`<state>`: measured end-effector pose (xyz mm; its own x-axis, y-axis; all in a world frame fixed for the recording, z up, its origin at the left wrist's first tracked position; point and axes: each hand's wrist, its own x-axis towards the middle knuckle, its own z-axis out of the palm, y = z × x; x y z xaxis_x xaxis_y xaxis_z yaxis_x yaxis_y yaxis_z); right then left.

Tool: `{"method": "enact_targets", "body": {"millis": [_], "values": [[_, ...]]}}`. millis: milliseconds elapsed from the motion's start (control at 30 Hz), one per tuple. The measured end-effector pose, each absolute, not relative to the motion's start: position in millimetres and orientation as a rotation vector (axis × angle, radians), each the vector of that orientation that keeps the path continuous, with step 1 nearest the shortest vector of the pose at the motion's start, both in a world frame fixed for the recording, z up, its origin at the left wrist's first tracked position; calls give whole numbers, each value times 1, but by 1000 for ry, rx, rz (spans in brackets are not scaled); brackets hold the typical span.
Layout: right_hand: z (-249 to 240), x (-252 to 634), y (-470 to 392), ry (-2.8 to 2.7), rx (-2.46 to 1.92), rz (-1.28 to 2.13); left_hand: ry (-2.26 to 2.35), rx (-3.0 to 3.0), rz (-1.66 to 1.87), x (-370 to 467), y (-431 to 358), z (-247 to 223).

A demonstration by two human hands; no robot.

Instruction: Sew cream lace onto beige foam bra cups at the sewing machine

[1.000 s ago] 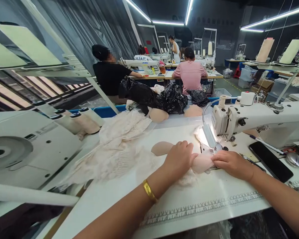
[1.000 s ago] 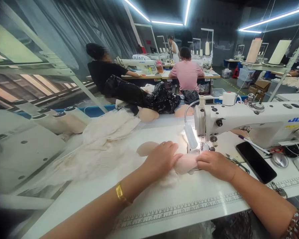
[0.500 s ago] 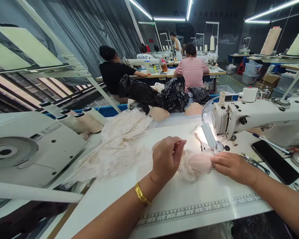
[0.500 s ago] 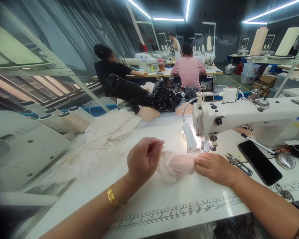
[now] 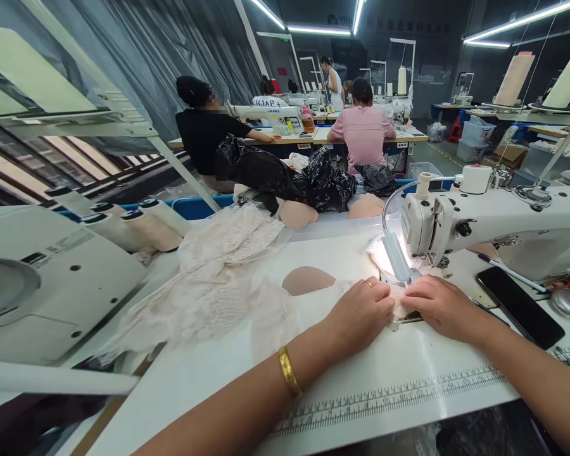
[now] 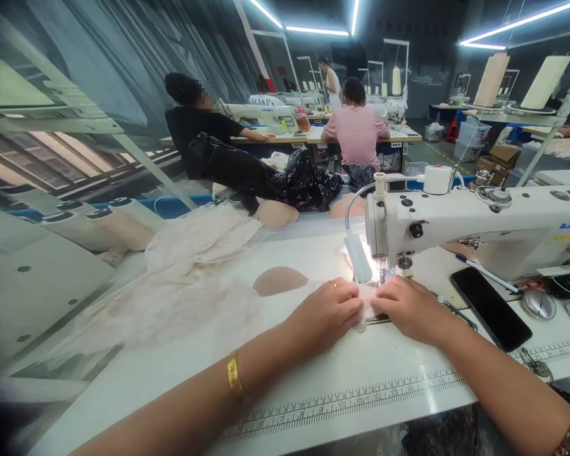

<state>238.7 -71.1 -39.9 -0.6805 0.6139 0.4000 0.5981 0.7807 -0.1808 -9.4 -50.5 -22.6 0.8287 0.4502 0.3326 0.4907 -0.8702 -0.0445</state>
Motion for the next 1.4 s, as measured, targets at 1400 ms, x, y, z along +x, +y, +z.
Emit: {"method": "enact_targets", "body": {"millis": [1400], "values": [[-40,247,-67,-2452,-1148,110,-688,-3137,-828,7,-14,-33]]}}
